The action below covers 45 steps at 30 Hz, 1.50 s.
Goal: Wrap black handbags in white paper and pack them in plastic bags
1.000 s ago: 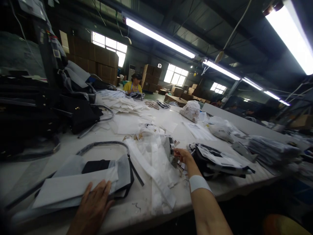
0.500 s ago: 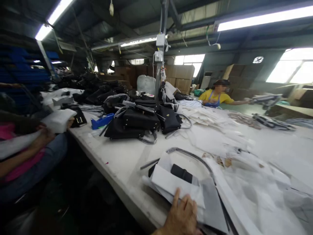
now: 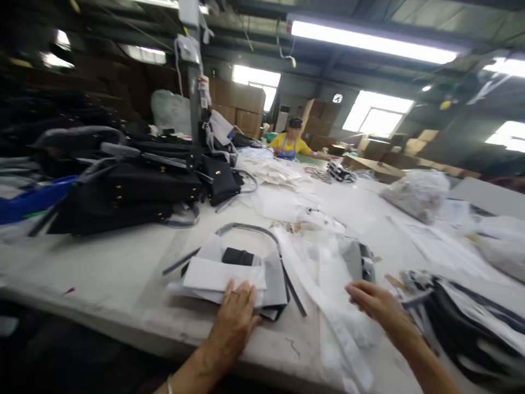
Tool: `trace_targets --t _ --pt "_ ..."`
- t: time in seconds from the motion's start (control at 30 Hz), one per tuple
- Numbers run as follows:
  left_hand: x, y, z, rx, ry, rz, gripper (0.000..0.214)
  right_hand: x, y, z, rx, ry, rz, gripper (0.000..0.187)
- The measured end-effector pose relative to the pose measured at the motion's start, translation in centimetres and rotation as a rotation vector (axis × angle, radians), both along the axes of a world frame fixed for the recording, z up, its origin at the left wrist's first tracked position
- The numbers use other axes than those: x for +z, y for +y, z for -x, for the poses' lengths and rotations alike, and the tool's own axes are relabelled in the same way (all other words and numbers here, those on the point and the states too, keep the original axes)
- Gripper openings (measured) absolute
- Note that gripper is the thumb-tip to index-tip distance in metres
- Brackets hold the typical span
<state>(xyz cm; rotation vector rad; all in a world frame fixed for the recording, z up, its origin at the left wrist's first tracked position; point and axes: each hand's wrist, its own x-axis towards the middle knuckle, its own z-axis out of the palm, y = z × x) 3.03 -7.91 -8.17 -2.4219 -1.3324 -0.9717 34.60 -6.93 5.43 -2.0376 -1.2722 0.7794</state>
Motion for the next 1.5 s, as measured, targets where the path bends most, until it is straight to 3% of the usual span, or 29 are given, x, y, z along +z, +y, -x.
trace_targets --t 0.07,0.17,0.23,0.33,0.5,0.73,0.9,1.07,1.17,1.3,1.4,1.5 --pt "0.5 0.1 0.3 -0.016 0.039 0.013 0.048 2.1 -0.3 2.1 0.253 -0.002 0.038 0.011" --pt "1.0 -0.1 0.5 -0.032 0.088 -0.002 0.043 4.2 2.4 8.2 0.734 -0.056 0.09 0.011" --pt "0.9 -0.2 0.4 -0.013 0.072 -0.028 0.041 4.7 4.4 12.1 0.961 -0.232 0.123 0.011" --pt "0.0 -0.1 -0.3 0.032 0.003 -0.073 0.039 4.2 6.7 15.9 1.183 -0.506 0.169 0.014" --pt "-1.2 0.2 -1.0 0.07 -0.043 -0.11 0.034 2.5 9.9 18.6 1.397 -0.815 0.249 0.016" --pt "-0.8 -0.3 -0.6 0.074 0.005 -0.073 0.033 1.4 12.2 21.0 1.577 -1.006 0.302 0.021" --pt "-0.1 -0.3 0.4 0.026 0.111 -0.09 0.035 0.5 12.9 21.5 1.747 -1.207 0.119 0.025" --pt "0.2 -0.3 0.7 0.005 0.144 -0.073 0.037 -1.8 15.2 19.8 1.98 -1.059 -0.296 0.026" --pt "0.3 -0.4 0.5 0.036 0.112 -0.007 0.045 -3.5 16.6 19.0 2.006 -0.99 -0.455 0.032" --pt "0.2 -0.3 0.2 0.002 0.084 -0.024 0.041 -4.2 18.8 18.2 1.908 -0.955 -0.478 0.04" --pt "0.0 -0.2 0.0 0.011 -0.015 -0.045 0.035 -2.9 20.0 17.0 1.693 -0.934 -0.433 0.043" --pt "-0.2 -0.1 -0.3 0.006 -0.05 -0.064 0.034 -1.4 18.8 16.4 1.332 -0.677 -0.455 0.054"
